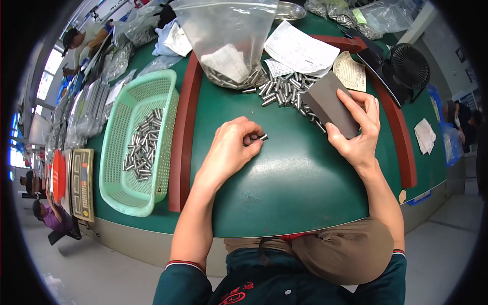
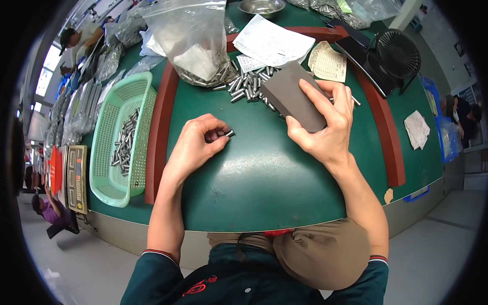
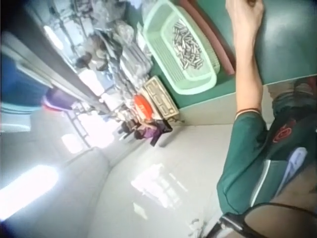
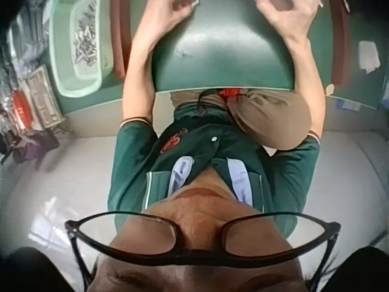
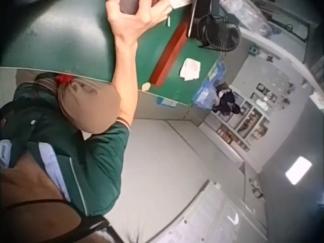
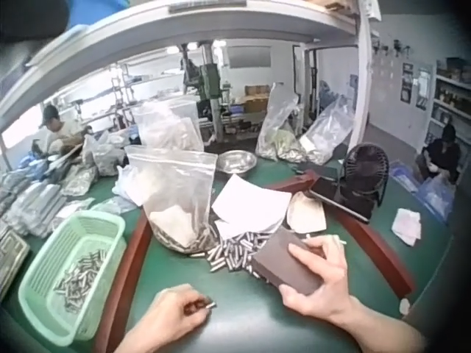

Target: Sanding and inspecting small metal cylindrical components using an abrasive block at a workbench.

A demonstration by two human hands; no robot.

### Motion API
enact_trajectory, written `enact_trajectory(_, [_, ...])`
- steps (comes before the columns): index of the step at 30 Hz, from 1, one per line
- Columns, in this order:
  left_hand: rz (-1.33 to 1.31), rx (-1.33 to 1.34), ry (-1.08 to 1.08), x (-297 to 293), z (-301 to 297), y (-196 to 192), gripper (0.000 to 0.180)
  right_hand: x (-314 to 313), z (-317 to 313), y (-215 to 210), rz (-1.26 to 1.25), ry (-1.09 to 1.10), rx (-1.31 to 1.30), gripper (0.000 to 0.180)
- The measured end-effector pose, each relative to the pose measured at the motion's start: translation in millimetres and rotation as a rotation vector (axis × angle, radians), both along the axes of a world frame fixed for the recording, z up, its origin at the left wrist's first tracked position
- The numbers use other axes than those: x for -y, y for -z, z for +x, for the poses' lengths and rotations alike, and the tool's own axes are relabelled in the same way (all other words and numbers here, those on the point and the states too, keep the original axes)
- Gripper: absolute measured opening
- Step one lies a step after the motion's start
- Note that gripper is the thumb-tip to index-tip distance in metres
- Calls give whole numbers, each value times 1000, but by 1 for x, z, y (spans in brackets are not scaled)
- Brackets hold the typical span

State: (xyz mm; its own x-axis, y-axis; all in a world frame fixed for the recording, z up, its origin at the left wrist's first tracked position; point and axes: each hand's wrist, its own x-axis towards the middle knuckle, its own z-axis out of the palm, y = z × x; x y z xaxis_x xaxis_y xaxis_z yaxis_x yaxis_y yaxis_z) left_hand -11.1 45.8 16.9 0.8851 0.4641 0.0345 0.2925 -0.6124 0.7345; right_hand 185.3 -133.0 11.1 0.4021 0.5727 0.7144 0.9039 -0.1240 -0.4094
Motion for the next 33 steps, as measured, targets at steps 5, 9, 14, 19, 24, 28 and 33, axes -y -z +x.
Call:
enact_trajectory(5, [201,-10,33,5,1,1,11,0,4,0,-6,-2,30,61])
enact_trajectory(9, [118,143,114,2,6,10,8,1,4,2,-4,-3,38,61])
enact_trajectory(14, [-537,393,166,7,9,17,6,5,3,-1,24,-2,29,60])
enact_trajectory(19, [-638,460,174,6,9,20,6,3,0,2,40,-28,5,60])
enact_trajectory(24, [-698,495,155,5,11,22,12,2,-7,-2,33,-50,-24,60])
enact_trajectory(28, [-768,512,98,8,11,26,20,-3,-29,-10,112,-324,43,64])
enact_trajectory(33, [-647,454,105,12,11,27,15,-11,-31,-8,113,-348,41,63])
